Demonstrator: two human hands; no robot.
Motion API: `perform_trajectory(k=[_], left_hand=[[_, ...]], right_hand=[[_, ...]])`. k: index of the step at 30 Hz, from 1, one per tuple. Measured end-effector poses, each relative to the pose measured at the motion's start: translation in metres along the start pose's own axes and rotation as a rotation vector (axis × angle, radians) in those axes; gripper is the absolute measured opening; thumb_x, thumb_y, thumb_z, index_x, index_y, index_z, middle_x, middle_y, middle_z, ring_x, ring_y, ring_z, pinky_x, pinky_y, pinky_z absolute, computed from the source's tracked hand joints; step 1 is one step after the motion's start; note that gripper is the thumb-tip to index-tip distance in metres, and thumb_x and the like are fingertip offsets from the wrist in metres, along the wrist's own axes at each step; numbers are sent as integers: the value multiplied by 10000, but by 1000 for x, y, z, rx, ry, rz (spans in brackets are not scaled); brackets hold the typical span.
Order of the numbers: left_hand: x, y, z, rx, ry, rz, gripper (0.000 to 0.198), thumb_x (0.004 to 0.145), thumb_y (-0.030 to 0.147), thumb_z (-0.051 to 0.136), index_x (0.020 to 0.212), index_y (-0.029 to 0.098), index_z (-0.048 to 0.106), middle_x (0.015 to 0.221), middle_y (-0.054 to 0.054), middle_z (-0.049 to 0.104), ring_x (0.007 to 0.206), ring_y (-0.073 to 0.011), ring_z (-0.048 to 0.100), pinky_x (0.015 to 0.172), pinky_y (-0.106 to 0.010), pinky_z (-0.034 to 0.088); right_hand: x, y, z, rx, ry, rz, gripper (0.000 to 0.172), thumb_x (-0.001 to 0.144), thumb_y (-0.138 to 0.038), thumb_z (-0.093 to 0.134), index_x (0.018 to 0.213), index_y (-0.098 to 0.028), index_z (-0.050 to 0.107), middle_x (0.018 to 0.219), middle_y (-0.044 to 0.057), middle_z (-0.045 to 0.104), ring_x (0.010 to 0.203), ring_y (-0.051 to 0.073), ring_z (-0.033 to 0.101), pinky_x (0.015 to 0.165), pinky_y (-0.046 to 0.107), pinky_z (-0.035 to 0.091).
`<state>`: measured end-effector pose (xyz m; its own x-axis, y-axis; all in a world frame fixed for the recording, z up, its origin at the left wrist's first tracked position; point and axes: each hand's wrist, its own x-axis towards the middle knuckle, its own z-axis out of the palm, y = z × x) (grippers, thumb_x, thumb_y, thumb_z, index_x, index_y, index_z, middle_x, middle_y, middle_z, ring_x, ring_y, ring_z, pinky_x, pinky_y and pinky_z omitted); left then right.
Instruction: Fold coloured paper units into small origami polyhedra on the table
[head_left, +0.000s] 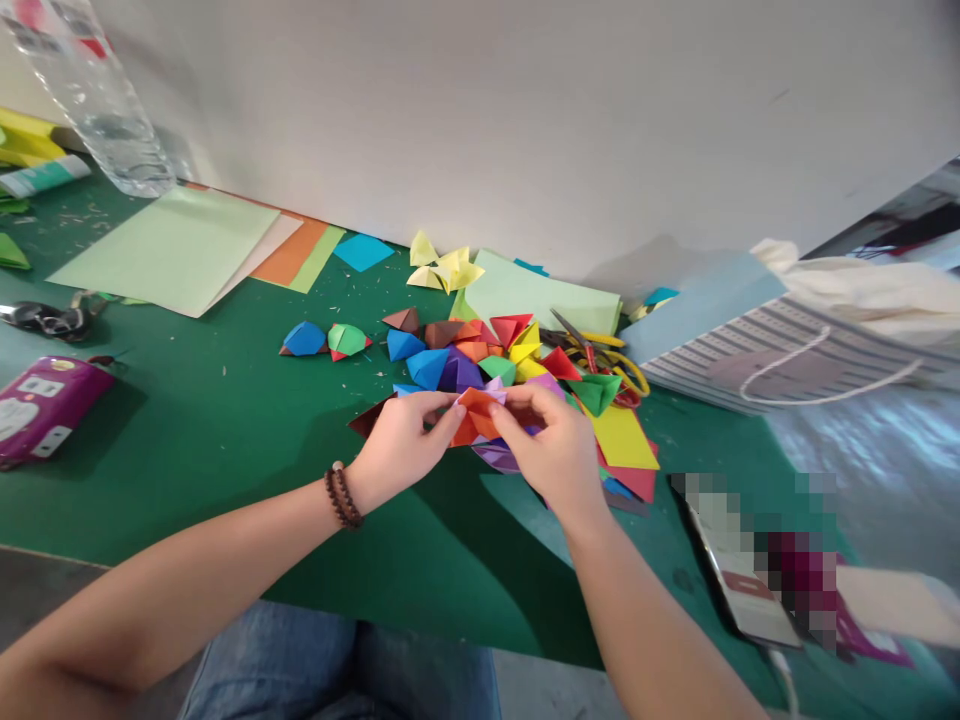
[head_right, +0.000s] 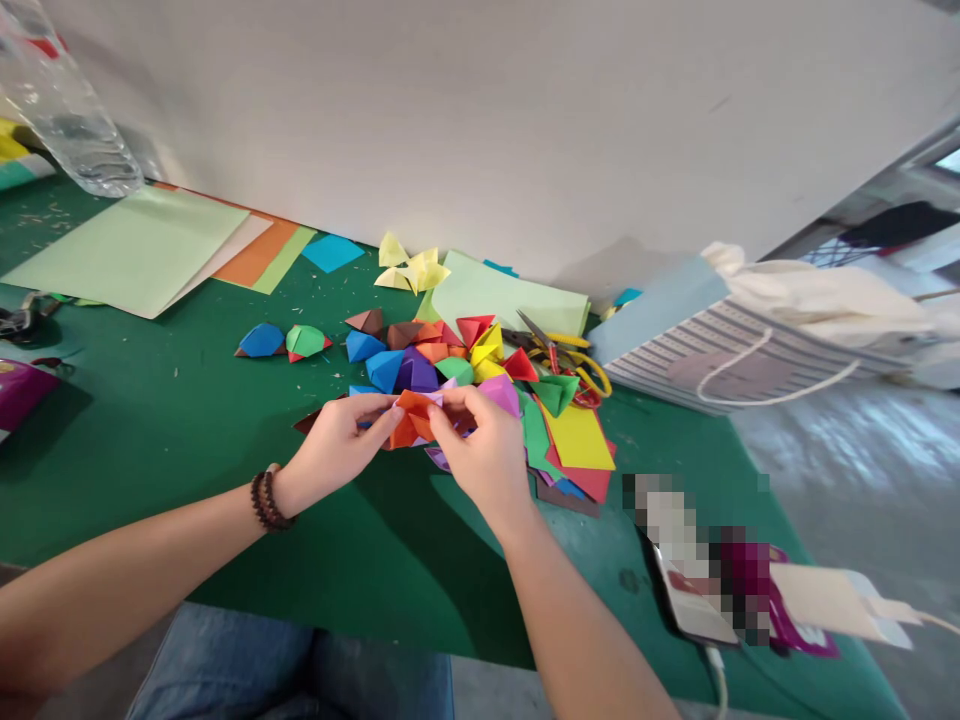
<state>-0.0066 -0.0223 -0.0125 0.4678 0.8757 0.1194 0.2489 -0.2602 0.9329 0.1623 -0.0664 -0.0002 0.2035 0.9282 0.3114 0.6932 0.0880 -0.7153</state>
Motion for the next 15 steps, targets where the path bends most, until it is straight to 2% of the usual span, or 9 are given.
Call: perform_trajectory(k=[4,7,10,15], left_hand=[[1,0,-4,299,41,187,222,889,267,479,740,154,601,687,-16,606,573,-108,521,530,-225,385],[1,-2,-6,476,13,313,250,867,226,468,628,163,511,623,3,548,520,-98,455,489,-229,311],[0,-4,-6,603,26,392,260,861,205,447,609,165,497,600,6,544,480,-97,440,461,-241,255],[-2,-6,-3,747,103,514,256,876,189,413,640,169,512,564,8,519,449,-107,459,437,-253,246]], right_hand=[[1,2,-4,-20,-31,-80,131,840,-296,584,875,-213,679,787,34,722,707,183,678,630,289,539],[3,3,-6,-26,-55,-133,124,850,-268,580,884,-226,692,824,28,735,751,184,687,663,297,543],[3,2,-7,-28,-79,-175,99,837,-245,604,868,-235,697,803,14,739,738,183,688,648,295,542],[3,1,-8,-12,-96,-243,63,821,-229,647,855,-249,697,771,-8,738,691,172,688,607,280,545]])
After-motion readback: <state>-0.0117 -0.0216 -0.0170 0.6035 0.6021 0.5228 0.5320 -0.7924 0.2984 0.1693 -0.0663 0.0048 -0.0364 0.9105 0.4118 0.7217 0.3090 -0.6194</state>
